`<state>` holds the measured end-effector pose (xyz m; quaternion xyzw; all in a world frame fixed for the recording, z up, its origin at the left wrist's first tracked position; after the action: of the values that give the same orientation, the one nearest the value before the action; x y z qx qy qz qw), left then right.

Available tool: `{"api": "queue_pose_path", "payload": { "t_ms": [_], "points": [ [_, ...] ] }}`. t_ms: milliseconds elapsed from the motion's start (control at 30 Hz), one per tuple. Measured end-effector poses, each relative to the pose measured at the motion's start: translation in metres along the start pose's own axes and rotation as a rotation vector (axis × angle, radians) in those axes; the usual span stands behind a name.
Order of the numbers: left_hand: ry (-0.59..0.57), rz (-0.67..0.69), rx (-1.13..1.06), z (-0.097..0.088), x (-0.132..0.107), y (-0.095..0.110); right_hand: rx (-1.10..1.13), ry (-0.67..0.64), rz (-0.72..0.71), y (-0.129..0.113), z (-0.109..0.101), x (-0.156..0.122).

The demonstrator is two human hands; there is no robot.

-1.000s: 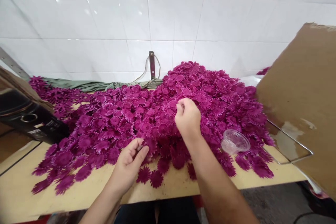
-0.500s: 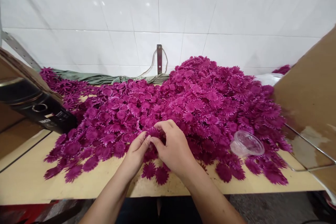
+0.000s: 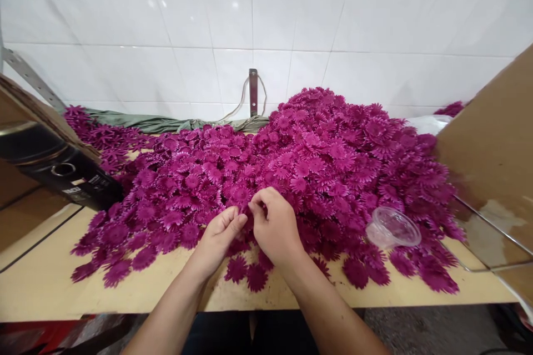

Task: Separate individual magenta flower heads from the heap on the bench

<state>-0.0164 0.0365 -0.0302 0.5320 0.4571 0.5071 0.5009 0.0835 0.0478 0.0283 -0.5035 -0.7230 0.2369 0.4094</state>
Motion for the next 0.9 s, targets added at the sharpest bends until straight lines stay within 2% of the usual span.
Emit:
{"api": "queue_pose_path", "payload": {
  "t_ms": [167,267,333,433,567,600,700,800,867,900],
  "points": [
    [0.068,0.077,0.012,-0.008,-0.002,0.016,-0.17,0.215,-0.121,-0.013,-0.011,0.022],
    [0.047,0.084,-0.001,-0.009,-0.01,0.019,-0.244,0.422,-0.063,0.003,-0.04,0.045],
    [0.017,0.06,-0.032,-0.007,-0.014,0.016,-0.266,0.495,-0.001,0.015,-0.058,0.057],
    [0.051,0.014,-0.127,-0.008,-0.012,0.01,-0.239,0.393,-0.054,0.011,-0.058,0.058],
    [0.09,0.019,-0.225,-0.01,-0.003,0.006,-0.189,0.077,-0.203,-0.018,-0.021,0.021],
    [0.093,0.026,-0.234,-0.01,-0.002,0.006,-0.173,0.034,-0.218,-0.023,-0.015,0.011],
    [0.105,0.016,-0.22,-0.01,0.0,0.001,-0.141,0.047,-0.218,-0.03,-0.011,-0.009],
    [0.125,-0.004,-0.143,-0.012,-0.001,-0.001,-0.132,0.079,-0.201,-0.027,-0.015,-0.01],
    [0.13,0.007,-0.091,-0.013,-0.001,0.0,-0.09,0.012,-0.143,-0.02,-0.012,-0.004],
    [0.13,0.017,-0.076,-0.014,-0.001,0.001,-0.038,-0.064,-0.087,-0.013,-0.007,-0.001]
  ]
}}
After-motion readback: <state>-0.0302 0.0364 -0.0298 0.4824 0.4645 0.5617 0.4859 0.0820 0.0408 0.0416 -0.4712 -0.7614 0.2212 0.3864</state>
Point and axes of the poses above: each hand's wrist, its own x-axis towards the middle knuckle, its own z-axis out of the palm, y = z × x, the point moved 8 cm from there along x, towards the middle knuckle, and after that the axes turned 4 degrees about z, right-handed, at the moved point
